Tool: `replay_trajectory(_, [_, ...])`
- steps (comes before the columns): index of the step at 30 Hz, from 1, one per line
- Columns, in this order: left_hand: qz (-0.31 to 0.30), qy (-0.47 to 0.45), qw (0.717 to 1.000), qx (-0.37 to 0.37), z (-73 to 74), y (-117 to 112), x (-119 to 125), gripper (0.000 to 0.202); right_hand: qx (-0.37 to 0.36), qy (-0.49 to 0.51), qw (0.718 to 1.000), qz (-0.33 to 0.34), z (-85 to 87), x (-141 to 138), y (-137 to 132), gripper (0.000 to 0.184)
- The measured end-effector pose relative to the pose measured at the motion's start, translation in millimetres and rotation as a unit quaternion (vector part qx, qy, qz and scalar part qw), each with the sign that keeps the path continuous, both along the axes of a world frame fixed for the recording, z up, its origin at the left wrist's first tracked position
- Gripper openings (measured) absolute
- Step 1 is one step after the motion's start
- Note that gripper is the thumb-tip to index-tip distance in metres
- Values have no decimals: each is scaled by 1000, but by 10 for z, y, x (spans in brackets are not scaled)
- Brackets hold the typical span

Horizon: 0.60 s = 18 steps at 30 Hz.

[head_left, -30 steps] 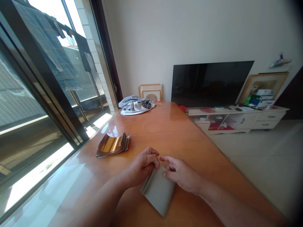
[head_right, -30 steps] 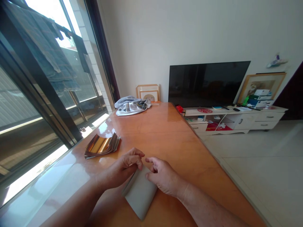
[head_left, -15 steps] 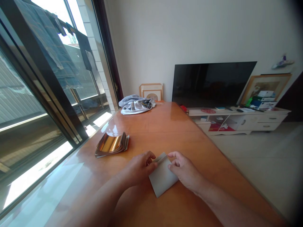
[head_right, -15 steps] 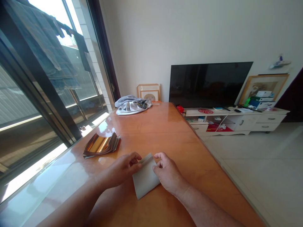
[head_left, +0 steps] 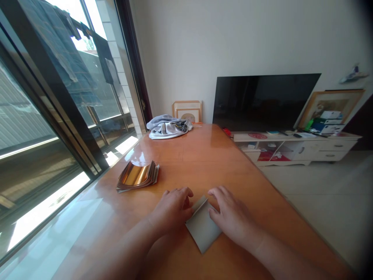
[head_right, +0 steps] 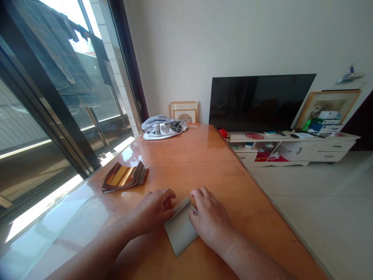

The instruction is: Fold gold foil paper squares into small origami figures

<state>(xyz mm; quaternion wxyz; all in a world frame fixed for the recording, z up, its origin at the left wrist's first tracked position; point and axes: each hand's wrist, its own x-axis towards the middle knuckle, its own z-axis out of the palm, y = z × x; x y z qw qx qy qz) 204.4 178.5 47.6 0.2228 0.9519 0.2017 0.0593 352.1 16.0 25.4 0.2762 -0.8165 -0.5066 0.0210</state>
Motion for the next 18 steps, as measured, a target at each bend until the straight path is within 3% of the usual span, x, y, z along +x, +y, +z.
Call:
replay_trajectory(9, [-18, 8, 997, 70, -41, -45, 17, 29, 4, -55, 992, 111, 98, 31, -20, 20])
replay_trajectory(13, [-10, 1, 997, 74, -33, -43, 13, 27, -7, -86, 991, 103, 42, 29, 10, 10])
replay_trajectory(18, [-20, -48, 996, 72, 81, -73, -16, 19, -15, -140, 988, 59, -12, -7, 45, 9])
